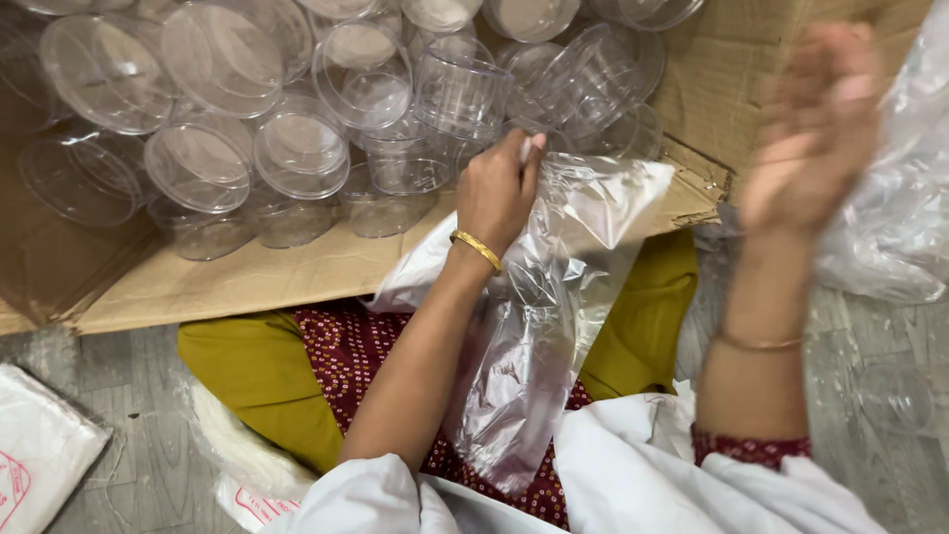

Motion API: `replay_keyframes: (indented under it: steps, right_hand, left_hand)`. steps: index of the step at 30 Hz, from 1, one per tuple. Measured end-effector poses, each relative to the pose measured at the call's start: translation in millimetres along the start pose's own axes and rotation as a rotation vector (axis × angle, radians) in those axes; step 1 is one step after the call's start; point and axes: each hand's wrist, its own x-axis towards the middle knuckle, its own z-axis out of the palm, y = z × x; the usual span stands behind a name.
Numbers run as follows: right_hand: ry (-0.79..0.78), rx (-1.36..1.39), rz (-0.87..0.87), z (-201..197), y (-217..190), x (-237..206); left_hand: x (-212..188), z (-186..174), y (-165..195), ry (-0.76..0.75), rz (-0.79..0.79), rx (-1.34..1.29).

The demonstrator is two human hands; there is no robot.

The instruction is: The person sits on the floor in front of a large cardboard box filled with clear plastic containers. They open a plastic bag, place containers into it one at a time, and occasionally reach into the box to gather more containers, filling several bags over the episode.

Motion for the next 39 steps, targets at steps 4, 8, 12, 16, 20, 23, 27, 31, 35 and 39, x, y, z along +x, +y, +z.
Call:
replay_keyframes:
  steps: [4, 8, 12, 16, 20, 23, 27, 31, 35, 39]
  right_hand:
    - [-0.449, -0.363, 0.105, 88.8, 10.0, -49.4]
    - [-0.485, -0.263, 0.563, 108.9, 31.3, -57.8]
    - [-0.368, -0.207, 0.686, 94.5, 39.3, -59.1]
    - [-0.461, -0.137, 0.580, 91.2, 37.8, -57.9]
    - [-0.523, -0.233, 0.503, 98.2, 32.8, -55.1]
    - [-0.504, -0.270, 0.436, 103.0, 31.8, -57.3]
    - [-0.276, 0.022, 0.516, 107.3, 40.4, -60.8]
    - [-0.288, 0.048, 0.730, 97.1, 50.7, -62.1]
    - [-0.487, 0.229, 0.787, 72.6, 52.4, -65.8]
    - [-0.421, 0.618, 0.537, 57.5, 46.0, -56.0]
  left_hand:
    - [-4.3, -6.5, 19.9, 0.013, 0.025, -0.030]
    - [-4.4, -21.0, 8.7, -0.033, -0.041, -0.488]
    - [-7.2, -21.8, -8.8, -0.262, -0.223, -0.896]
    - [-10.7, -10.3, -15.8, -0.306, -0.168, -0.933]
    - [-11.5, -5.1, -20.0, -0.337, -0.191, -1.054]
    - [-12.8, -2.6, -22.9, -0.309, -0.241, -0.987]
    - [-19.4, -0.7, -25.1, -0.352, -0.305, -0.958]
    - [-19.6, -7.2, -28.0, -0.464, -0.352, -1.175]
    - [-14.2, -23.0, -36.8, -0.426, -0.577, -1.355]
    - [-3.5, -29.8, -45.3, -0.445, -0.503, -1.261]
